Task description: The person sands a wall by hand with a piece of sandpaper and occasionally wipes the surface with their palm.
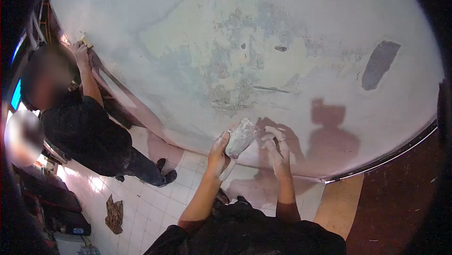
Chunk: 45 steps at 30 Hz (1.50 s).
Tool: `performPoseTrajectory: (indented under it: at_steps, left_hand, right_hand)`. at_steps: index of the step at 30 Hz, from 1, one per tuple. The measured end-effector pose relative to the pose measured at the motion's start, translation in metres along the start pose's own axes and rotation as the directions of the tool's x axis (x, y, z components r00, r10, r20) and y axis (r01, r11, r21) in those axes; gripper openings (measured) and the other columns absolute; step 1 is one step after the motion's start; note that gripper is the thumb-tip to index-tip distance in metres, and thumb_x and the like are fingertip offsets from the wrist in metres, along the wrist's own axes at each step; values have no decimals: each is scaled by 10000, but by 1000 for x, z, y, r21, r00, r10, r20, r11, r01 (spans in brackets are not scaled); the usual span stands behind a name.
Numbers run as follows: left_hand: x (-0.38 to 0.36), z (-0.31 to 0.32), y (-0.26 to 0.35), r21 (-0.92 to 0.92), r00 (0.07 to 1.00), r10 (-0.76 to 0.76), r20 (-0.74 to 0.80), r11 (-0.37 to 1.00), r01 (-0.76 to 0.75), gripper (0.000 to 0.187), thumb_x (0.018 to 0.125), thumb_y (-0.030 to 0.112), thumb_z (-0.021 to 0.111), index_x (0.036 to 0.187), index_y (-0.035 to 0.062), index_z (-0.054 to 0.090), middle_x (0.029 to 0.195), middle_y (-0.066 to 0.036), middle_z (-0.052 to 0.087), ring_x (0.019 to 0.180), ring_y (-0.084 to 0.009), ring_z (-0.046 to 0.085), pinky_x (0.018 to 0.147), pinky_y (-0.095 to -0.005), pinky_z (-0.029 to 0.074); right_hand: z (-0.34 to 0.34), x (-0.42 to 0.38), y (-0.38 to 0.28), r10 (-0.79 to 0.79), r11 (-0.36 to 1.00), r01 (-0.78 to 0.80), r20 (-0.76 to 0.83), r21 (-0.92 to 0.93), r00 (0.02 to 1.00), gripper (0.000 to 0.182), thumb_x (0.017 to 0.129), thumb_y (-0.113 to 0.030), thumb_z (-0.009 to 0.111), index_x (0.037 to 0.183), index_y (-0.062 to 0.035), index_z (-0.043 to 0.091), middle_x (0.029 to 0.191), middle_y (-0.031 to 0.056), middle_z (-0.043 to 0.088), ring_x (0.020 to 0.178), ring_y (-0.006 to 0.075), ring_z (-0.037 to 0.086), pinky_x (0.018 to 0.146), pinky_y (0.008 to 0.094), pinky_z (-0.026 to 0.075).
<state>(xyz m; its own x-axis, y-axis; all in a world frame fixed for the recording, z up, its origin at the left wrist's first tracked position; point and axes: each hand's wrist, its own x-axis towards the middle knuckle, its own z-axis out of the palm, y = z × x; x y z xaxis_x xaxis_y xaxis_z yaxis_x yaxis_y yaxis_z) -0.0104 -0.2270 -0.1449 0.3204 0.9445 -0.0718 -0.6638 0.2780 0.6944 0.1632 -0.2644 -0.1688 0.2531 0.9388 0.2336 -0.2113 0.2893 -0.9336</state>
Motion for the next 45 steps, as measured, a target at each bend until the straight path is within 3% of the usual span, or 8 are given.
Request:
performPoseTrajectory:
  at_steps: [11, 14, 19, 28, 33, 38, 40, 45]
  left_hand:
    - [13, -1, -2, -2, 996, -56, 64, 998, 57, 465, 1028, 262, 423, 1376, -46, 426, 1355, -157, 518, 1256, -241, 498, 1075, -361, 368]
    - [15, -12, -12, 505, 961, 196, 197, 819, -271, 471, 1042, 253, 366, 1397, -55, 404, 1411, -172, 467, 1319, -256, 426, 1113, -358, 290]
    - [25, -27, -16, 475, 929, 317, 191, 798, -371, 494, 1050, 270, 326, 1416, -57, 378, 1452, -188, 420, 1361, -264, 366, 1127, -360, 240]
    - [32, -24, 2, 469, 970, 178, 163, 851, -235, 533, 1044, 316, 355, 1437, -44, 346, 1463, -155, 407, 1343, -247, 382, 1117, -356, 276]
    - [42, -31, 0, 221, 954, 92, 284, 962, -158, 511, 1052, 287, 356, 1443, -42, 331, 1472, -142, 392, 1338, -248, 387, 1110, -348, 291]
    - [52, -40, 5, 448, 947, -104, 304, 893, -46, 585, 1042, 404, 344, 1482, 24, 286, 1458, -74, 390, 1272, -178, 430, 1057, -321, 351]
    - [55, -39, 6, 467, 921, -160, 356, 884, -27, 579, 1045, 401, 321, 1490, 34, 269, 1493, -65, 349, 1314, -179, 394, 1075, -344, 338]
    - [66, -39, 19, 269, 914, -43, 404, 960, -73, 579, 1028, 375, 356, 1486, 33, 259, 1551, -137, 256, 1423, -258, 275, 1139, -425, 269]
  right_hand:
    - [61, 1, 17, -139, 990, 127, -325, -59, 935, 206, 892, -75, 663, 1072, 9, 608, 987, 41, 623, 917, 120, 578, 825, 260, 465]
    - [79, 4, 20, -114, 985, 161, -466, 63, 877, 181, 889, -60, 663, 1048, 12, 613, 978, 36, 624, 891, 114, 575, 785, 250, 468]
    - [90, 6, 39, -201, 972, 232, -397, 30, 895, 197, 874, -55, 670, 1052, 6, 610, 989, 44, 624, 866, 124, 567, 757, 281, 470]
    - [122, 16, 41, -59, 862, 195, -288, 469, 956, 451, 913, -195, 642, 1292, 13, 512, 1279, 99, 552, 1169, 204, 511, 1005, 326, 399]
    - [124, 16, 45, 2, 902, 110, -260, 417, 966, 421, 966, -167, 559, 1333, 22, 472, 1320, 95, 519, 1208, 212, 481, 1039, 353, 388]
    - [113, 11, 61, 42, 911, 102, -337, 400, 941, 363, 988, -134, 509, 1322, 3, 472, 1319, 108, 524, 1208, 210, 511, 1035, 354, 408]
    - [109, 14, 54, -85, 890, 250, -399, 382, 913, 345, 989, -118, 508, 1312, 0, 482, 1289, 104, 540, 1178, 197, 527, 1008, 343, 426]
    - [88, 41, 14, -455, 889, 333, -533, -314, 713, 238, 969, -73, 524, 1179, 12, 596, 1136, 103, 588, 1034, 191, 574, 902, 319, 466]
